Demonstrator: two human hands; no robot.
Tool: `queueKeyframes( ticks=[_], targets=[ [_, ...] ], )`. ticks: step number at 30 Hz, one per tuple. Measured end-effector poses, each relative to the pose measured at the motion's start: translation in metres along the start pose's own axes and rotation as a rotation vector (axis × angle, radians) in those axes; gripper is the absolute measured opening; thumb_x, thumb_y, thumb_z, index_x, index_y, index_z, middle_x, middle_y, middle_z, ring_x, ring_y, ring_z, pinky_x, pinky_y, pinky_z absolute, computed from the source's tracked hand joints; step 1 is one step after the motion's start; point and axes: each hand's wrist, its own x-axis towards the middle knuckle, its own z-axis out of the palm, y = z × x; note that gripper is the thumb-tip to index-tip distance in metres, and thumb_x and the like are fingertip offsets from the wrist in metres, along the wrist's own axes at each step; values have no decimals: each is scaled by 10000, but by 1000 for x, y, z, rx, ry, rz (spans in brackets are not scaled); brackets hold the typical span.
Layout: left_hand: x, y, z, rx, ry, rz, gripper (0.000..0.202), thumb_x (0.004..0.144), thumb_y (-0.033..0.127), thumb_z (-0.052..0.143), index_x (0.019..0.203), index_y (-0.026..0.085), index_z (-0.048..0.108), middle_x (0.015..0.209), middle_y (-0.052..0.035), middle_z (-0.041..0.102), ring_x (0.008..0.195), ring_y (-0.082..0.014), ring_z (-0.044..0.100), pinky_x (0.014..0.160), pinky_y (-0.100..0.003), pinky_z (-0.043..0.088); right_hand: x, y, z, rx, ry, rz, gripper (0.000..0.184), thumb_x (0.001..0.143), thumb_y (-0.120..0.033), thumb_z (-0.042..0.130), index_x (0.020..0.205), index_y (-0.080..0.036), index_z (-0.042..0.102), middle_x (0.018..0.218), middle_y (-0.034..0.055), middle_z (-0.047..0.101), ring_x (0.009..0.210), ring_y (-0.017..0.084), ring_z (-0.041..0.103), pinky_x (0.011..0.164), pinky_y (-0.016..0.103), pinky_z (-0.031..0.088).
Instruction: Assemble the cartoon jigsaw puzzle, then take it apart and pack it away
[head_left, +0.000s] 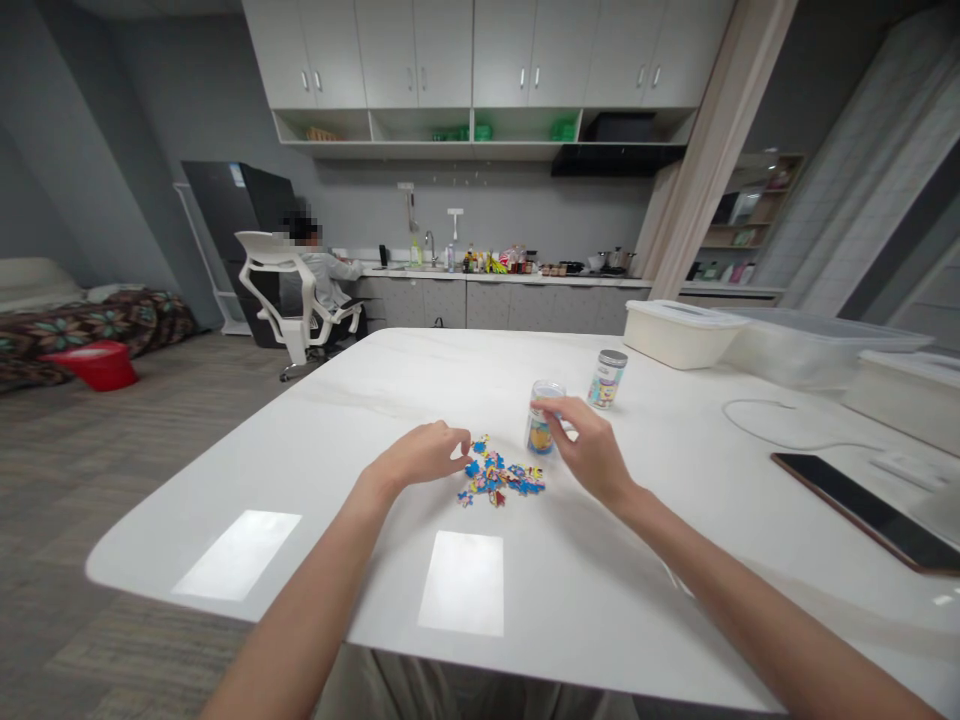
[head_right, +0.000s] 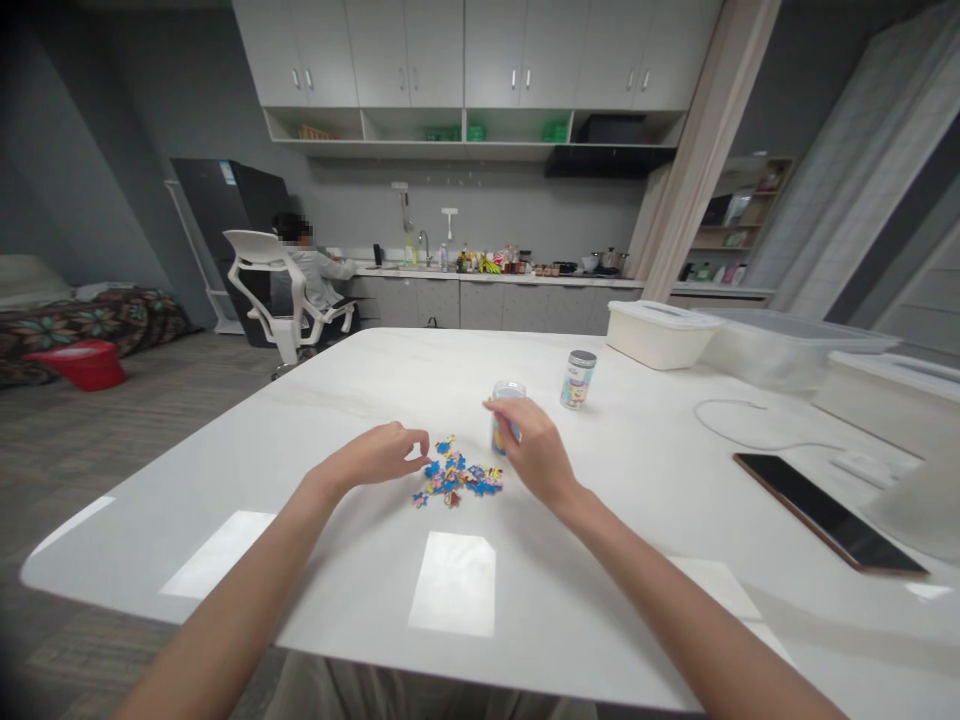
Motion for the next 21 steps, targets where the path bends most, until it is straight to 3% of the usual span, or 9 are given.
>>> queueKeyframes(
  ticks=[2,4,10,17,21],
  targets=[
    [0,-2,2,27,-7,-1,240,896,341,489,975,213,676,784,-66,683,749,-211,615,645,-277,406,11,11,-7,-60,49,78,237,931,-234,465,1094,-206,633,1065,94,701,999,242,639,862,438,526],
    [1,-1,2,18,0,4,260,907,358,470,973,212,675,795,-72,691,754,-214,625,644,-279,409,17,21,-9,-97,8,125,269,922,-275,473,1134,-194,618,1120,104,686,1043,259,622,901,467,504],
    [1,1,4,13,-25,15,246,893,341,495,980,200,676,758,-70,687,759,-218,633,652,-282,421,15,36,-4,-133,-87,101,351,899,-303,490,1210,-169,577,1198,141,649,1134,291,580,979,518,447],
    [-3,-5,-3,-101,-77,-16,272,828,418,571,874,190,712,830,-72,701,799,-204,626,686,-267,432,15,10,-14,-86,-10,8,219,904,-221,471,1097,-186,568,1101,127,638,1070,268,581,944,472,462],
    [-8,-4,-8,-249,-221,-10,349,645,497,735,842,209,722,770,-26,667,699,-174,611,635,-248,429,-3,-13,-2,-13,-196,-98,179,891,-153,485,1032,-206,581,1050,112,625,1023,246,589,883,439,495]
  ],
)
